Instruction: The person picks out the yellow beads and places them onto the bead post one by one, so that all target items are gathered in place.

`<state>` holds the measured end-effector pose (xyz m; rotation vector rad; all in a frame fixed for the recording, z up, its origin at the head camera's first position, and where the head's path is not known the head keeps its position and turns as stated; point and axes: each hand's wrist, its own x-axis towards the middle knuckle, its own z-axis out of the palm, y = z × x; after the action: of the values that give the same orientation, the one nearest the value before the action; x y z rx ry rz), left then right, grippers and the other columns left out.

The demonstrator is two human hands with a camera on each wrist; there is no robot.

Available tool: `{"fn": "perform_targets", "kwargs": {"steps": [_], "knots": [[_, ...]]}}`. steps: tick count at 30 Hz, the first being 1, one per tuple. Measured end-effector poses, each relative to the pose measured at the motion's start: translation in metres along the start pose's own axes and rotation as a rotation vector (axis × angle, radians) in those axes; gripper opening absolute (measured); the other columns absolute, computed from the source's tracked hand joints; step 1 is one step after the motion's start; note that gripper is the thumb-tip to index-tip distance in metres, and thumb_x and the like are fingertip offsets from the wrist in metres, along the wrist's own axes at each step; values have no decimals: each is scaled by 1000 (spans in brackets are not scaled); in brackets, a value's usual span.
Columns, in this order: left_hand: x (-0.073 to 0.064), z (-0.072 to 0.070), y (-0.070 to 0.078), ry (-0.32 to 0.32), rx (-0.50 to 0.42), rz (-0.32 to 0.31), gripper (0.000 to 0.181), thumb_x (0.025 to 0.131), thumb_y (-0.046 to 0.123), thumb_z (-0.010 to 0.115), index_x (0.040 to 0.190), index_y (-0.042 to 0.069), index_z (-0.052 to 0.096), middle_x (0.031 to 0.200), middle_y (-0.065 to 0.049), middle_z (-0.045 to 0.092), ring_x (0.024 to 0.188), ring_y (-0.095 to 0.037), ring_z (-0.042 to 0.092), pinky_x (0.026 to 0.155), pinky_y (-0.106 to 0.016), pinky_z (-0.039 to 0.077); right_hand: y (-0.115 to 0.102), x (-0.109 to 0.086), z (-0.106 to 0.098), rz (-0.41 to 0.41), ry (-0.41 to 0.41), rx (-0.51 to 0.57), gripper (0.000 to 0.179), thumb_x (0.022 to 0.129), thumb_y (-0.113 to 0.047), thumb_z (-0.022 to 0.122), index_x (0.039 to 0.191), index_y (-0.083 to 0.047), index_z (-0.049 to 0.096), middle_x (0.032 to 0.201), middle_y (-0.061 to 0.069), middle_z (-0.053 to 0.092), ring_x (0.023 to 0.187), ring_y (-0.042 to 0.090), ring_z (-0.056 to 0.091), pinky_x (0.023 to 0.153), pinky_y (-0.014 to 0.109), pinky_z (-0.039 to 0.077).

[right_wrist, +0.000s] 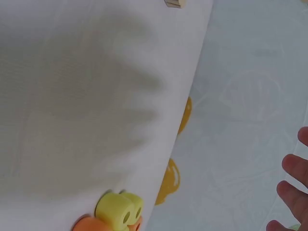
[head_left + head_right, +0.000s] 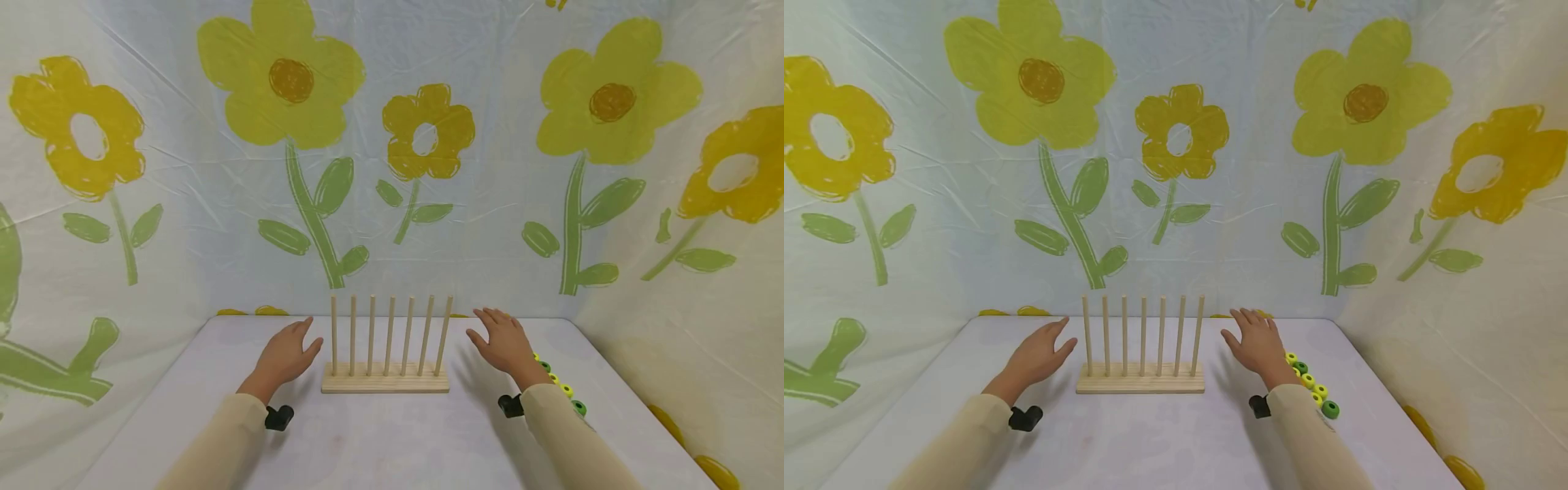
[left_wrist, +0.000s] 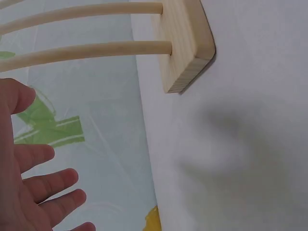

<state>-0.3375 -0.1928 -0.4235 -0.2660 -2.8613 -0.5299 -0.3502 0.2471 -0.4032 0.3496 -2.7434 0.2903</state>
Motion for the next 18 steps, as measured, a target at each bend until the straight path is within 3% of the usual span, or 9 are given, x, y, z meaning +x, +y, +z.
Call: {"fn": "perform_targets", "kwargs": {"steps": [18], "knots": [[-10,20,-3,-75,-141,-16,67,95,44,55,148,7,38,148,-23,42,137,-43,39,111,-59,34,11,-18,-10,-24,42,99,55,96,-38,57,140,-7,49,143,19,50,133,41,44,110,64,30]]}}
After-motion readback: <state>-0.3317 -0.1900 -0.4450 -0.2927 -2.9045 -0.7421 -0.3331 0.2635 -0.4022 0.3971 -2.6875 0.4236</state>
